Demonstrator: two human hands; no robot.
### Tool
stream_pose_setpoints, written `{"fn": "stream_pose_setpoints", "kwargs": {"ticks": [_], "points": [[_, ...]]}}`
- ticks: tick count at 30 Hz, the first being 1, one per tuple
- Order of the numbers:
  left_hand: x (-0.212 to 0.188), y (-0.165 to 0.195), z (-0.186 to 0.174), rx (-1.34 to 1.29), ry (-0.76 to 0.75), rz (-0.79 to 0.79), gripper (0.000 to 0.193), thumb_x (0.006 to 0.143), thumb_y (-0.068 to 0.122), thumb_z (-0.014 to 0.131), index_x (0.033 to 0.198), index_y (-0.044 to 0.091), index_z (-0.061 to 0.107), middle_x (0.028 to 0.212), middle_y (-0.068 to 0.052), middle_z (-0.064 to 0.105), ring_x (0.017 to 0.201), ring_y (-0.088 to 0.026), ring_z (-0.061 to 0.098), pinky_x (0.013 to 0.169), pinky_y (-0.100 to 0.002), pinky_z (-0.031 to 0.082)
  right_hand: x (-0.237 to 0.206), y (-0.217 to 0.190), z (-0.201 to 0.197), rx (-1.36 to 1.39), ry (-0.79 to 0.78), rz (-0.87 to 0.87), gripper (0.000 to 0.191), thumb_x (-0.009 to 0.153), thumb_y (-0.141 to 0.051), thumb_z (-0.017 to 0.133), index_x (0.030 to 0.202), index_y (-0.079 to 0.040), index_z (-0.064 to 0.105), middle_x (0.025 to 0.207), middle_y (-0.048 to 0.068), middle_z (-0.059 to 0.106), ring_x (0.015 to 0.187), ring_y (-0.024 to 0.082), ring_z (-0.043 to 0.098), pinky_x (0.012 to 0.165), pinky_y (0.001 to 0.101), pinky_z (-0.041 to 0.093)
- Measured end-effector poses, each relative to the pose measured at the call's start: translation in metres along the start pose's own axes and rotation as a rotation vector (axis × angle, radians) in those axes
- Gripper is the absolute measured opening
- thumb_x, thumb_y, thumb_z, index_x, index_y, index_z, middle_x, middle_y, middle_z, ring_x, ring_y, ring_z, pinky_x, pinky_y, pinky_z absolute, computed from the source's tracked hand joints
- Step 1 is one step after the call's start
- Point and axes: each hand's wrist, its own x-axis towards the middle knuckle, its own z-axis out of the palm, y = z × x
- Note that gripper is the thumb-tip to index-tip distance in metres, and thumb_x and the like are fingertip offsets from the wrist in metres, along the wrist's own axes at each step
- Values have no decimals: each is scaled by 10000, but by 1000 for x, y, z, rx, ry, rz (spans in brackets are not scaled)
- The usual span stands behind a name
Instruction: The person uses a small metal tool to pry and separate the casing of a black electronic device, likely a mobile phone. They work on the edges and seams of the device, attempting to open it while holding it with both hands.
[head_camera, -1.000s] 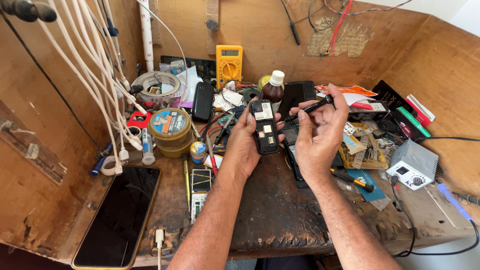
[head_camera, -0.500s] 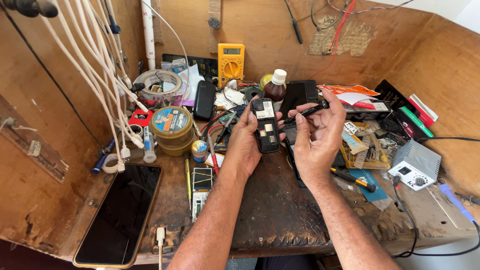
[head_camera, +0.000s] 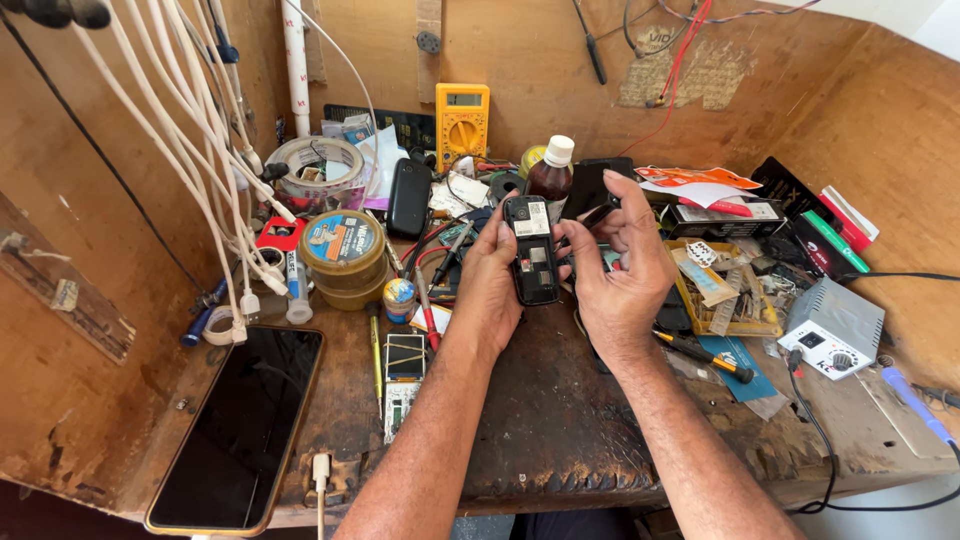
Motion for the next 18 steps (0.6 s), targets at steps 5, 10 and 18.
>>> {"fn": "stream_pose_setpoints", "kwargs": {"ticks": [5, 10, 18], "points": [[-1, 2, 3, 18, -3, 9, 500, 1101, 311, 330, 1594, 235, 347, 1198, -206, 697, 1005, -301, 719, 828, -461, 631, 0, 2, -3, 166, -63, 15, 556, 1069, 132, 601, 1558, -35, 395, 1138, 104, 668, 1009, 142, 711, 865, 281, 629], [0, 0, 0, 31, 1, 23, 502, 1099, 305, 332, 1595, 233, 354, 1190, -184, 707, 1004, -284, 723, 820, -440, 638, -2, 4, -2, 136, -79, -26, 562, 1075, 120, 616, 1558, -53, 387, 1149, 112, 656, 1019, 140, 708, 873, 282, 629], [2, -6, 1, 48, 67, 40, 453, 1096, 251, 317, 1531, 177, 420, 1151, -188, 688, 920, -253, 740, 780, -411, 653, 0, 4, 7, 174, -35, 104, 561, 1058, 102, 642, 1533, -82, 408, 954, 46, 635, 843, 85, 683, 623, 211, 574]]}}
